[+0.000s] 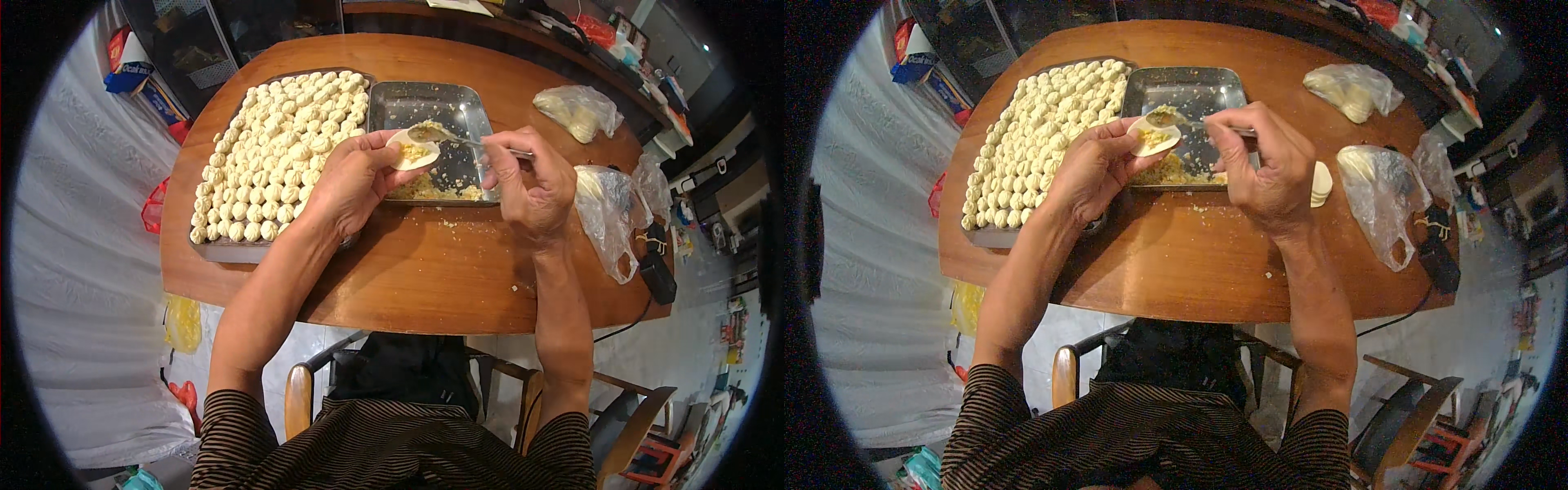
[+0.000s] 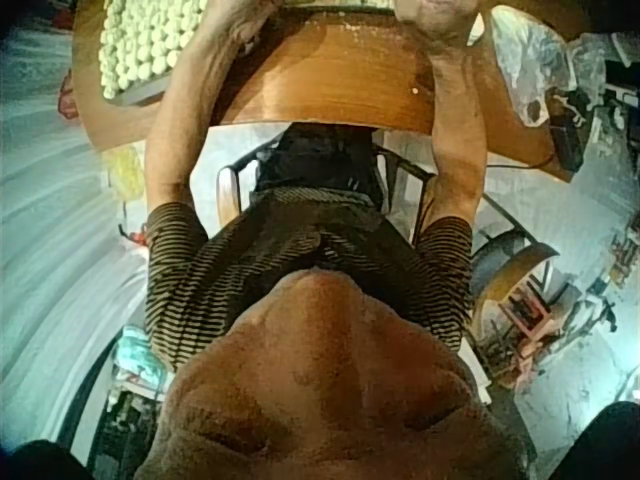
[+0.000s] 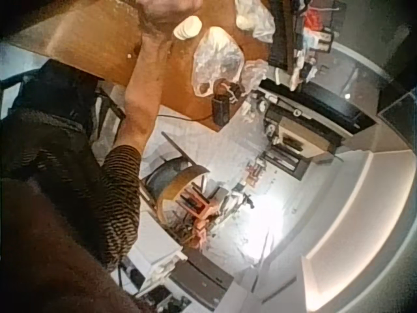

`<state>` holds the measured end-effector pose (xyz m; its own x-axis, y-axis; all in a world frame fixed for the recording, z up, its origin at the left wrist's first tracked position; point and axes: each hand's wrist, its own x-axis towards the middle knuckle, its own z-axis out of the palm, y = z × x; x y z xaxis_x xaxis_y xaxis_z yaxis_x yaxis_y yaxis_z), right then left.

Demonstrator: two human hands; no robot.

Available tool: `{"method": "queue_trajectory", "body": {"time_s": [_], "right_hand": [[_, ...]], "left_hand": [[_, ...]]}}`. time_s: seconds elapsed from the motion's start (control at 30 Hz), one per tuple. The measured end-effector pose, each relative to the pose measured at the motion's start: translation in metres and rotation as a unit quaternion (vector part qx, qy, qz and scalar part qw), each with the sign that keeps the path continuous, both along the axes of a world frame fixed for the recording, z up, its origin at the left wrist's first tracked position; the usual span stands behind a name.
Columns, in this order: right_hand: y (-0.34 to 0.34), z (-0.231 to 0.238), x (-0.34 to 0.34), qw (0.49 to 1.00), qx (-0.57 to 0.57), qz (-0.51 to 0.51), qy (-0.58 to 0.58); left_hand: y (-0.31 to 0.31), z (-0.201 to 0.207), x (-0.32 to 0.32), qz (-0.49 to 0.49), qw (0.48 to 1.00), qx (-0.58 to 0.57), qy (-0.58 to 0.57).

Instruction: Filling and folding small dough wrappers to create pastries or dumplings.

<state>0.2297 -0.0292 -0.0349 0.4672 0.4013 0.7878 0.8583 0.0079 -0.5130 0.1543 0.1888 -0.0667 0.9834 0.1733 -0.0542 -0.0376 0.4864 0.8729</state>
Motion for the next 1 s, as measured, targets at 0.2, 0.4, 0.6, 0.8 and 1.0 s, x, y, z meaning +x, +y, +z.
{"method": "queue_trajectory", "body": {"time_s": [0.2, 0.4, 0.6, 0.8, 1.0], "right_hand": [[0.0, -0.003, 0.005, 0.984, 0.075, -0.046, 0.154], [0.004, -0.026, 0.03, 0.97, -0.015, -0.092, 0.223], [0.012, -0.042, 0.034, 0.964, -0.093, -0.108, 0.224], [0.015, -0.041, 0.031, 0.943, -0.107, -0.074, 0.308], [0.007, -0.041, 0.04, 0.925, -0.08, -0.075, 0.363]], "left_hand": [[-0.005, 0.008, -0.004, 0.004, 0.998, 0.057, 0.001], [0.0, 0.007, -0.002, 0.021, 0.999, 0.042, -0.028], [0.0, 0.009, -0.002, 0.036, 0.998, 0.023, -0.039], [0.002, 0.006, -0.001, 0.036, 0.998, 0.033, -0.038], [0.004, 0.003, 0.002, 0.036, 0.998, 0.036, -0.039]]}}
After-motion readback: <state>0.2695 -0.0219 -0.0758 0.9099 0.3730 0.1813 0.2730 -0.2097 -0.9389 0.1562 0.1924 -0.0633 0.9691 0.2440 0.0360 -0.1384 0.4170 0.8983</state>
